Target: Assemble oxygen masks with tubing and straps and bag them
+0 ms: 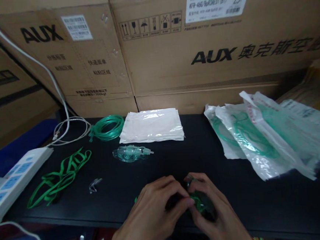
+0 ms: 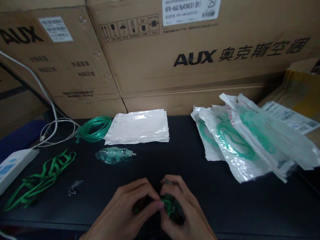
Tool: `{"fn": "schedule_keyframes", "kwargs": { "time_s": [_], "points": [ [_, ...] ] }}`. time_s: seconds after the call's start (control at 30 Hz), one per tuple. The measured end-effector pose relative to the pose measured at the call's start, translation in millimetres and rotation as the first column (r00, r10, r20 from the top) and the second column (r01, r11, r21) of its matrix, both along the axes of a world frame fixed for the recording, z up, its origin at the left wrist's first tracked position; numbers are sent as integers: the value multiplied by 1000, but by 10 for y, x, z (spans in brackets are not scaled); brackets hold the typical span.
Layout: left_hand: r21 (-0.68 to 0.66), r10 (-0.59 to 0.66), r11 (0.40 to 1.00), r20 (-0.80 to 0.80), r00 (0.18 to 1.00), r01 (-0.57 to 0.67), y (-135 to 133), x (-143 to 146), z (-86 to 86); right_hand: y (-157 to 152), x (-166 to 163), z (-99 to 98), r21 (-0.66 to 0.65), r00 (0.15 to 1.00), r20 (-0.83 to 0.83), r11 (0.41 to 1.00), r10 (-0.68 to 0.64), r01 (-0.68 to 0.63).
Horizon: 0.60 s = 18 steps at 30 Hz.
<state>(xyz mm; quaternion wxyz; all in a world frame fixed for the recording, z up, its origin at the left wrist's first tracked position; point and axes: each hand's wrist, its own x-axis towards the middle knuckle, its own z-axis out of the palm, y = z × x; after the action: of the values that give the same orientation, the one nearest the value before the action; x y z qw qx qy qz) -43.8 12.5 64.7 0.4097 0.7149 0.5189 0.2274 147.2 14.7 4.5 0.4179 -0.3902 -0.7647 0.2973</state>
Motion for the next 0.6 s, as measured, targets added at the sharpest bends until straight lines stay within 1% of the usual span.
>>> {"fn": "schedule_keyframes", "kwargs": {
  "time_s": [0.2,0.3,0.4,0.5,0.6],
  "points": [
    [-42,11,999,-18,1000,-12,-49,-97,103,-8,53,-15,17,1000,9,1000,-4,3],
    [-90,44,995,-38,998,-48,-102,-210,122,-15,57,-19,25,1000,-1,999,-29,29],
    [-156,62,985,-100,993,-77,-209,-368,119,-32,43,-26,40,999,3,998,-50,50],
    [-193,104,971,-198,975,-143,-351,-551,96,-49,37,-41,48,991,-28,990,-131,132],
    [-215,159,956,-195,968,-200,-436,-646,70,-51,46,-57,-21,965,-120,972,-233,232]
  ]
}}
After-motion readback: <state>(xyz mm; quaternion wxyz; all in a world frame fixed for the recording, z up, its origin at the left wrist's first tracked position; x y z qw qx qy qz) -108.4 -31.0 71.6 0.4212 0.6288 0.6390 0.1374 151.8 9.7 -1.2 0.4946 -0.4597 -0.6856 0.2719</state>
